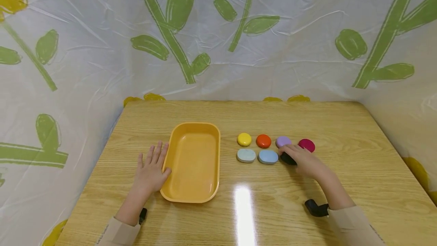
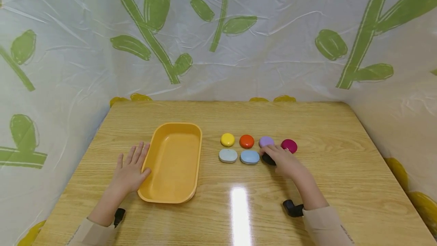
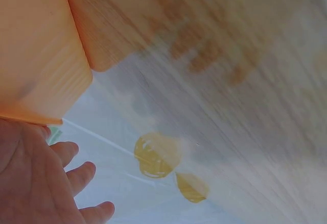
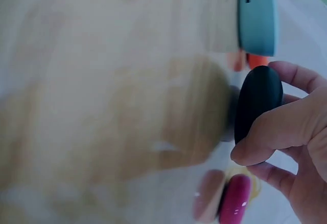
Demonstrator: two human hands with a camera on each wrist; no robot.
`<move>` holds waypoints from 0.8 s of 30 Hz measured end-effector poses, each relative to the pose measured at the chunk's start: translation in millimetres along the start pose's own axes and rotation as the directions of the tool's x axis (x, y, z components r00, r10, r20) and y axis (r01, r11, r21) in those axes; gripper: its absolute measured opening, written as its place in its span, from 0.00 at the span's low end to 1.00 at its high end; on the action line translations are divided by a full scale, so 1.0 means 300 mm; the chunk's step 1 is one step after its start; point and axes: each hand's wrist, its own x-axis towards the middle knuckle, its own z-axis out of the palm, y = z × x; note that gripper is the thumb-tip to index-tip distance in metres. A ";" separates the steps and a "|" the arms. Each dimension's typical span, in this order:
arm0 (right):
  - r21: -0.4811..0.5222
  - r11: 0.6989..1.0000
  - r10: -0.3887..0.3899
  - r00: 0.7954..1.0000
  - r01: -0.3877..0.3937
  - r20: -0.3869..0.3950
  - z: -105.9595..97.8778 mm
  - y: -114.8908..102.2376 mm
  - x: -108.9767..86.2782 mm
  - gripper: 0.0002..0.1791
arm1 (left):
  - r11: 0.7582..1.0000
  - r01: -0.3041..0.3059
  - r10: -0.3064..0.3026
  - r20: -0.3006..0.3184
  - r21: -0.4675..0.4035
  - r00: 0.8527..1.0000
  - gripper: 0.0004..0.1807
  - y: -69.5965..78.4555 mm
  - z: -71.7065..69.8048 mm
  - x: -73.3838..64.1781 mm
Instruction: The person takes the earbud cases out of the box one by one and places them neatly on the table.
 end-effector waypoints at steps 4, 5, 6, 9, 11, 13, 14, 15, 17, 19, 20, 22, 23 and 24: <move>0.001 1.000 0.005 1.000 -0.005 0.005 0.015 0.010 -0.007 0.37 | 1.000 0.006 -0.006 0.003 -0.012 1.000 0.38 0.003 0.000 0.001; 0.000 1.000 0.005 1.000 -0.005 0.007 0.017 0.012 -0.008 0.36 | 1.000 0.006 -0.006 0.002 -0.015 1.000 0.38 0.004 -0.001 0.002; 0.001 1.000 0.004 1.000 -0.005 0.008 0.019 0.013 -0.009 0.36 | 1.000 0.006 -0.006 0.001 -0.016 1.000 0.38 0.005 -0.001 0.003; 0.002 1.000 0.001 1.000 -0.001 0.012 0.023 0.017 -0.009 0.37 | 1.000 0.008 -0.008 0.004 -0.011 1.000 0.38 0.007 -0.002 0.003; -0.002 1.000 -0.004 1.000 0.004 0.017 0.026 0.019 -0.009 0.37 | 1.000 0.009 -0.009 0.002 -0.014 1.000 0.38 0.007 -0.002 0.003; -0.009 1.000 -0.006 1.000 0.006 0.019 0.029 0.021 -0.010 0.37 | 1.000 0.009 -0.009 0.000 -0.019 1.000 0.38 0.008 -0.002 0.003; -0.012 1.000 -0.007 1.000 0.007 0.018 0.030 0.023 -0.010 0.37 | 1.000 0.009 -0.009 -0.002 -0.023 1.000 0.38 0.008 -0.002 0.003; -0.016 1.000 -0.008 1.000 0.008 0.017 0.031 0.023 -0.011 0.37 | 1.000 0.009 -0.009 -0.004 -0.025 1.000 0.38 0.007 -0.002 0.003; -0.025 1.000 -0.010 1.000 0.011 0.014 0.031 0.023 -0.012 0.37 | 0.999 0.010 -0.010 -0.004 -0.030 1.000 0.38 0.008 -0.001 0.002; -0.031 0.999 -0.012 1.000 0.012 0.009 0.030 0.022 -0.014 0.37 | 0.999 0.010 -0.010 -0.006 -0.031 1.000 0.37 0.007 0.000 0.003; -0.032 0.999 -0.015 1.000 0.015 0.006 0.029 0.021 -0.014 0.37 | 0.999 0.009 -0.009 -0.007 -0.034 1.000 0.37 0.007 -0.001 0.003; -0.032 0.999 -0.022 1.000 0.022 -0.001 0.025 0.016 -0.015 0.37 | 0.999 0.007 -0.008 -0.011 -0.041 1.000 0.37 0.006 0.000 0.003; -0.031 0.999 -0.025 1.000 0.025 -0.004 0.023 0.014 -0.016 0.36 | 0.999 0.006 -0.007 -0.013 -0.043 1.000 0.38 0.006 0.001 0.004; -0.027 0.999 -0.025 1.000 0.025 -0.005 0.021 0.012 -0.016 0.36 | 0.999 0.004 -0.004 -0.017 -0.046 1.000 0.38 0.005 0.001 0.004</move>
